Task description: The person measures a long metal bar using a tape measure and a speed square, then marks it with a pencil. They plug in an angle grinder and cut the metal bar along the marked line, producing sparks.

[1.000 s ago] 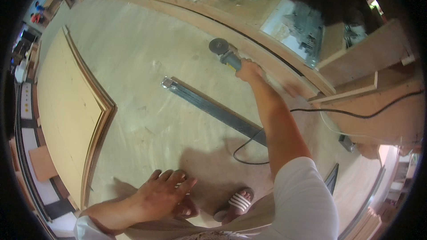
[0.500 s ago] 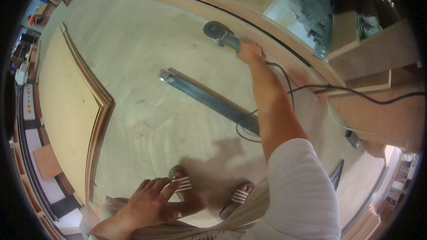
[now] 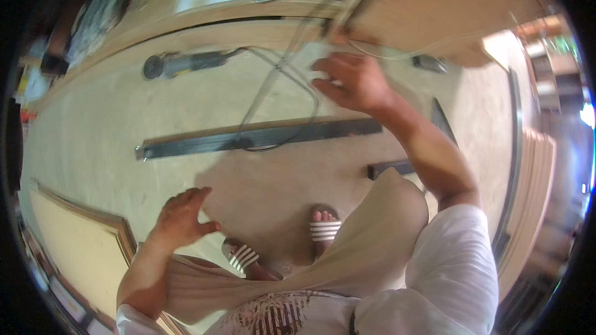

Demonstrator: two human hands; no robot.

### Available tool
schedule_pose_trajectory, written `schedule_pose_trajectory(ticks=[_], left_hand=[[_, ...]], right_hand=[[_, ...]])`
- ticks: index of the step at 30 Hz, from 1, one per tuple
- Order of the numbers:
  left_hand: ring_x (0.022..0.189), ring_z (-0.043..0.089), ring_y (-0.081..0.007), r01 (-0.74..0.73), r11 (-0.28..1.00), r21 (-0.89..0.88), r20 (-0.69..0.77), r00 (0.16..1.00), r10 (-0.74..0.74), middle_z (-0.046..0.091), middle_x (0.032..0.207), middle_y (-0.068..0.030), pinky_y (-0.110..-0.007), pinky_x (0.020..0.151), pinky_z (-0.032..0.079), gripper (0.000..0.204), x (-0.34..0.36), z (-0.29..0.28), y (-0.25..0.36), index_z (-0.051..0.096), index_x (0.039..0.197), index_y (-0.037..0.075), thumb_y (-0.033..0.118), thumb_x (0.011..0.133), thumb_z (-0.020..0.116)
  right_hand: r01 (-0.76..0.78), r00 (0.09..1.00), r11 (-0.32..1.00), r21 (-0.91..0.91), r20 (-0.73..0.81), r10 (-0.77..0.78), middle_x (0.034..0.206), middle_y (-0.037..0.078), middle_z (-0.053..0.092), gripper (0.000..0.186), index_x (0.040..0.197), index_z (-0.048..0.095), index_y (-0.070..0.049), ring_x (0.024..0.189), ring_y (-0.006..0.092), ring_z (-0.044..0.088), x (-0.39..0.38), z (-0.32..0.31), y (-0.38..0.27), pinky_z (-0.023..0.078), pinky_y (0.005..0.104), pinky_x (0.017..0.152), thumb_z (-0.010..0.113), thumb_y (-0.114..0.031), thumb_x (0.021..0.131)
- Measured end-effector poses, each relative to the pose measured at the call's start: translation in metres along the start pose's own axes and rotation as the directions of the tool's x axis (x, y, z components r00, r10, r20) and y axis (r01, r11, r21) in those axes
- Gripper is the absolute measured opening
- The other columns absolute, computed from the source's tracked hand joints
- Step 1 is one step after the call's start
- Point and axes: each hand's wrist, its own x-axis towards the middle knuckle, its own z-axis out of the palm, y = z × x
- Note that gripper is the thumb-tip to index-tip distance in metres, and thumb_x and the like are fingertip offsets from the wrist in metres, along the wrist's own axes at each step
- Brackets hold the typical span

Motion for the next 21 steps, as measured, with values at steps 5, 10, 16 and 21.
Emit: schedule_pose_trajectory(ticks=[5,10,16,21], left_hand=[[0.130,0.049,-0.0337,0.229,0.898,0.376,0.013,0.968,-0.252,0.049,0.140,-0.0172,-0.048,0.109,0.039,0.095,0.095,0.007,0.008,0.040,0.146,0.006,0.039,0.069,0.086],[0.127,0.051,-0.0359,-0.129,0.777,0.617,0.092,0.992,0.091,0.048,0.138,-0.0192,-0.050,0.106,0.041,0.102,0.192,-0.003,-0.028,0.037,0.146,0.007,0.040,0.065,0.089],[0.114,0.058,-0.0389,-0.122,0.824,0.554,0.032,0.992,0.125,0.056,0.120,-0.0206,-0.048,0.095,0.049,0.092,0.214,0.052,-0.077,0.042,0.132,0.002,0.030,0.060,0.092],[0.109,0.059,-0.0410,-0.045,0.911,0.409,-0.086,0.992,0.088,0.056,0.119,-0.0223,-0.050,0.091,0.050,0.085,0.232,0.091,-0.131,0.045,0.124,0.002,0.025,0.057,0.092]], right_hand=[[-0.799,0.512,0.601,0.025,-0.496,0.701,0.071,0.006,0.059,0.013,0.096,0.070,-0.001,0.062,0.0119,0.055,-0.205,-0.084,-0.020,0.044,0.0271,0.059,0.070,-0.010,0.086],[-0.890,0.097,0.355,0.285,-0.644,0.759,0.071,0.007,0.063,0.012,0.093,0.070,0.000,0.065,0.0101,0.057,-0.391,-0.047,-0.094,0.047,0.0260,0.062,0.068,-0.011,0.089],[-0.882,-0.307,-0.018,0.471,-0.547,0.779,0.075,0.008,0.068,0.016,0.091,0.070,0.001,0.068,0.0145,0.064,-0.514,0.033,-0.174,0.051,0.0295,0.065,0.069,-0.015,0.088],[-0.984,-0.150,-0.086,0.156,-0.466,0.872,0.088,0.011,0.067,0.021,0.099,0.071,-0.007,0.080,0.0262,0.064,-0.536,0.025,-0.171,0.051,0.0371,0.071,0.071,-0.018,0.081]])
